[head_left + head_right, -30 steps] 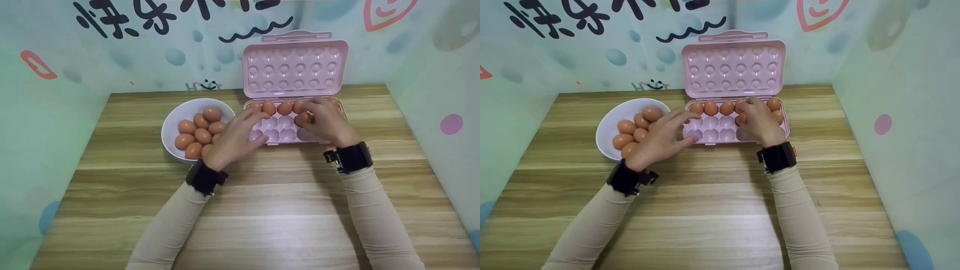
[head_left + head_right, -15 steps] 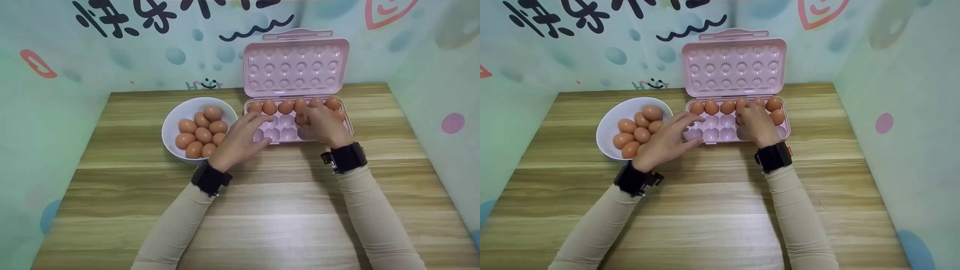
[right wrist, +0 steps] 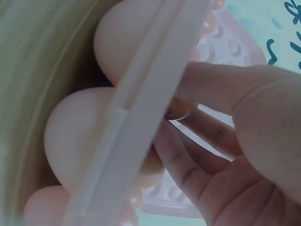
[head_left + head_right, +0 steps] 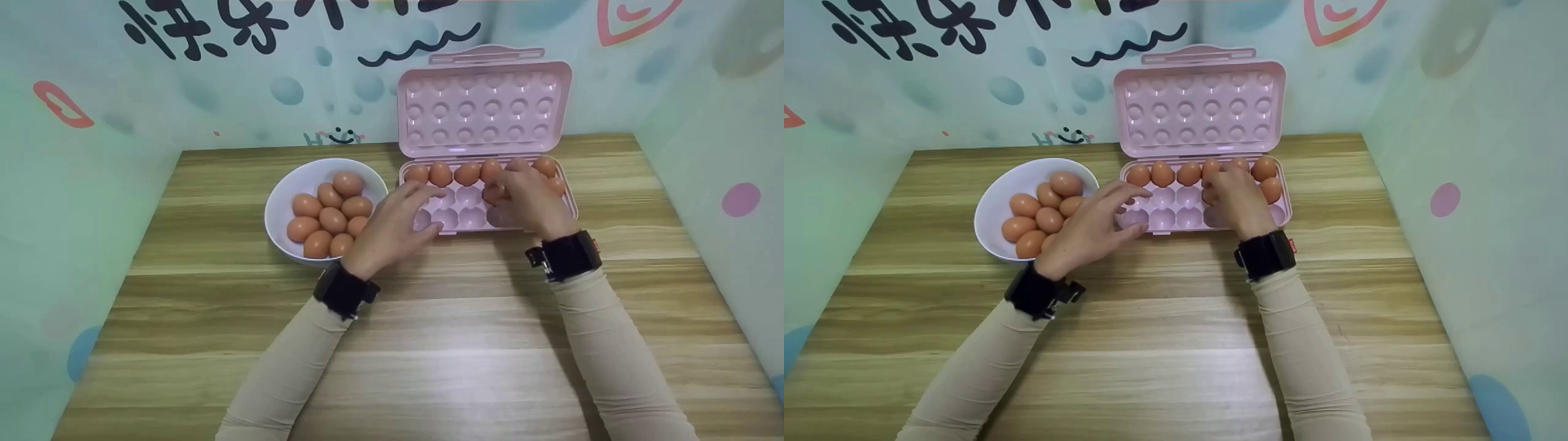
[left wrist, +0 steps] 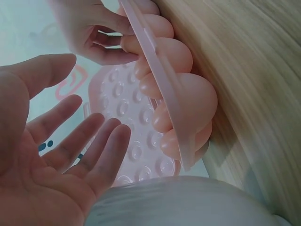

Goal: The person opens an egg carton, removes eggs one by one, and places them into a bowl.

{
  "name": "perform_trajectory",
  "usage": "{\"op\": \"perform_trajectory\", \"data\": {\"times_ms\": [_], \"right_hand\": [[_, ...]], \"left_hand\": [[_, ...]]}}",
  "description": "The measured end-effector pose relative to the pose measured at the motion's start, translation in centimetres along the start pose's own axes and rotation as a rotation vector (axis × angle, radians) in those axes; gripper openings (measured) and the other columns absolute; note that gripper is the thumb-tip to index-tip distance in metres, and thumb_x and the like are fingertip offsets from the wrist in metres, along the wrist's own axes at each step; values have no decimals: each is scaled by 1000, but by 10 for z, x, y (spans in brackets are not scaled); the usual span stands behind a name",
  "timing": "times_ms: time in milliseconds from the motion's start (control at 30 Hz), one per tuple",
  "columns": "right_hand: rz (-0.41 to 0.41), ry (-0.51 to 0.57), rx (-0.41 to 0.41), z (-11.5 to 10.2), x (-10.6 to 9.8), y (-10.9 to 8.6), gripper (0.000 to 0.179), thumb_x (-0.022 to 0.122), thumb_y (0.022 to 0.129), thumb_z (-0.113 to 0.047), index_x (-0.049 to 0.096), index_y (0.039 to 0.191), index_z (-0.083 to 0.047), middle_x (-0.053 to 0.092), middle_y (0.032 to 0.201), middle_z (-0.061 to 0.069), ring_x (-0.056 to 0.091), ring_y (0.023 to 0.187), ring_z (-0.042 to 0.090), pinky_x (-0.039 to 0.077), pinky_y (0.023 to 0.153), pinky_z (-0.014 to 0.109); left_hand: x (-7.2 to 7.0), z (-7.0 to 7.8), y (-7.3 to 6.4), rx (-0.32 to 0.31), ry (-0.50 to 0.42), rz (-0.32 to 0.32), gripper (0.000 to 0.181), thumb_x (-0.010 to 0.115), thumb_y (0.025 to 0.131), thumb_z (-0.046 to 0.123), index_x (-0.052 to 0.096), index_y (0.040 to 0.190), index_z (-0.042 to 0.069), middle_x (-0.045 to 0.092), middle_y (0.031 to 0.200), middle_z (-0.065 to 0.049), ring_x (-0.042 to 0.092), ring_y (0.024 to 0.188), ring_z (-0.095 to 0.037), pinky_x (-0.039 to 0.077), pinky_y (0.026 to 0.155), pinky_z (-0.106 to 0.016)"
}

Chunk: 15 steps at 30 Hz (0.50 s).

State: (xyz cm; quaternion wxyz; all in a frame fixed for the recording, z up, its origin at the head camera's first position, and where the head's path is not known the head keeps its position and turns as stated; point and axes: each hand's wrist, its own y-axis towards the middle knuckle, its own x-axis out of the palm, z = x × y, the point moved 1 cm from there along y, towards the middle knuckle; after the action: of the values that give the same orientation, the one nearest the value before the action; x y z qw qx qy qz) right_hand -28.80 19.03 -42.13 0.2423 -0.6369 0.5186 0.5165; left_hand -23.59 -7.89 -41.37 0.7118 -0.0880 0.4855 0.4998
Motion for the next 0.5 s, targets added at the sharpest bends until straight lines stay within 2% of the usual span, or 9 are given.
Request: {"op": "perform_trajectory", "data": {"times_ms": [67, 200, 267, 367, 500], "right_hand": [[25, 26, -18, -1, -3, 0, 28, 79, 74, -1, 68, 96, -14, 60, 96, 8, 54, 94, 29, 39, 76, 44], [112, 85, -128, -8, -12, 2, 20, 82, 84, -1, 74, 100, -9, 71, 95, 9, 63, 95, 28, 46, 88, 44], [144, 100, -173, -14, -17, 2, 18, 84, 87, -4, 76, 103, -6, 73, 95, 10, 67, 92, 29, 50, 86, 43], [147, 128, -177, -25, -25, -1, 24, 86, 89, -11, 77, 110, -6, 75, 99, 9, 70, 90, 25, 54, 83, 40], [97, 261, -157, -41, -32, -4, 31, 84, 91, -10, 74, 120, -5, 76, 111, 9, 74, 95, 21, 61, 86, 38]], "left_hand": [[-1, 0, 0, -8, -3, 9, 43, 76, 97, 22, 66, 138, 13, 61, 136, -3, 58, 129, -23, 46, 109, -34], [-3, 1, 3, -21, -6, 22, 42, 75, 98, 21, 66, 138, 12, 61, 136, -3, 58, 126, -21, 48, 108, -33], [-4, 1, 4, -23, -7, 31, 42, 75, 98, 22, 65, 138, 12, 61, 137, -3, 58, 126, -21, 48, 108, -32], [-5, 2, 4, -18, -16, 56, 42, 76, 98, 21, 65, 138, 12, 60, 139, -4, 58, 126, -20, 50, 106, -29], [-6, 3, 5, 13, -31, 107, 43, 79, 95, 16, 66, 136, 11, 61, 140, -5, 58, 127, -20, 51, 102, -27]]}}
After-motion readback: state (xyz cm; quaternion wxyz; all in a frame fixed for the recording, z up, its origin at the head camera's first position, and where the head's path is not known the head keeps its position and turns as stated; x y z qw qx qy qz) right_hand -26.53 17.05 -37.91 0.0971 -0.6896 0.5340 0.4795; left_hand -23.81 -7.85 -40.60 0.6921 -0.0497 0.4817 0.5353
